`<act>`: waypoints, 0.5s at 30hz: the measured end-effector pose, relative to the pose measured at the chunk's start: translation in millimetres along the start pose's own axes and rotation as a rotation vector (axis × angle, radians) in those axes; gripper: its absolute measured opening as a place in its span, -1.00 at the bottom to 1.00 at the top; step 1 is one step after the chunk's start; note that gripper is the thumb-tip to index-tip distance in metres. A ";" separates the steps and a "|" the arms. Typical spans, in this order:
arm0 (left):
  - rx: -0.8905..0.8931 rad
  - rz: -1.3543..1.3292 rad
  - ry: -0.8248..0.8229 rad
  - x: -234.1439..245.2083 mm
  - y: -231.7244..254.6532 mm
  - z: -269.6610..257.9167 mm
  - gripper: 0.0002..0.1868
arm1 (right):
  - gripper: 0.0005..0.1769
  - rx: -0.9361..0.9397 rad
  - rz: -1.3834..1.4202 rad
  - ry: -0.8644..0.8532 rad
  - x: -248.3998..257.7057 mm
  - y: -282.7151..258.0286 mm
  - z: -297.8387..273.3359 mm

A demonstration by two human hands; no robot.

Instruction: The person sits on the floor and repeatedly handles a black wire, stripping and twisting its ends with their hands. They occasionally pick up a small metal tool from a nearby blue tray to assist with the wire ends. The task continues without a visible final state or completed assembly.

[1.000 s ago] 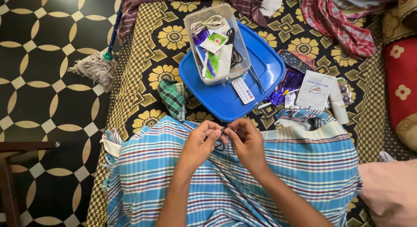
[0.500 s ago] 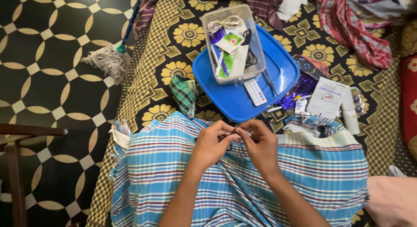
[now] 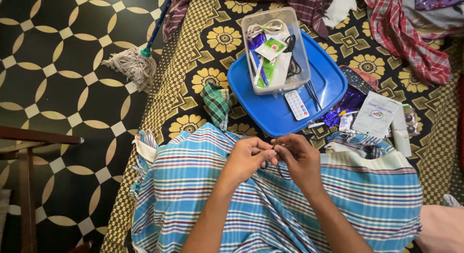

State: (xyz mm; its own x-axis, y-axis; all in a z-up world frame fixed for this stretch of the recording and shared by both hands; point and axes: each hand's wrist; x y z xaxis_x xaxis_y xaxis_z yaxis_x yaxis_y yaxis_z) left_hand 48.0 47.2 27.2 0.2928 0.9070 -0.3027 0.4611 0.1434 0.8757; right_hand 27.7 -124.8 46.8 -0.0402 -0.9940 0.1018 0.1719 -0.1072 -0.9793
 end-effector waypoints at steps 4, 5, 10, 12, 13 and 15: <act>0.003 0.035 0.004 -1.3 2.8 -2.7 -0.87 | -0.67 0.035 -0.029 -0.042 2.3 -2.2 2.7; 0.007 0.058 0.012 -1.8 3.8 -3.1 -0.87 | -0.62 0.047 -0.051 -0.055 2.4 -3.4 3.6; 0.028 0.105 0.055 -6.4 3.1 -3.8 -0.85 | -0.50 0.109 -0.175 -0.112 3.6 -15.8 9.3; -0.002 0.084 0.042 -5.7 2.8 -2.0 -0.85 | -0.43 0.157 -0.217 -0.151 5.5 -22.2 13.0; 0.009 0.093 0.053 -5.6 3.0 -2.4 -0.85 | -0.40 0.171 -0.239 -0.163 5.5 -25.0 14.1; 0.031 0.111 0.076 -6.2 5.2 -3.7 -0.85 | -0.35 0.219 -0.333 -0.165 6.4 -30.0 14.4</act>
State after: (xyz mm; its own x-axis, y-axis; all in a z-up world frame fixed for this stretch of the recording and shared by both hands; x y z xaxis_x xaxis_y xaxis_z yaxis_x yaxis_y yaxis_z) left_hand 45.5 43.8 35.0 0.2800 0.9441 -0.1742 0.4550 0.0293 0.8900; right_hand 36.5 -128.3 79.3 0.0264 -0.8924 0.4504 0.3816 -0.4074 -0.8297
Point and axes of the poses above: each hand's wrist, its own z-axis towards the middle knuckle, its own x-axis out of the back of the hand, y = z × x, and after that the axes turned 9 degrees about x, right-handed
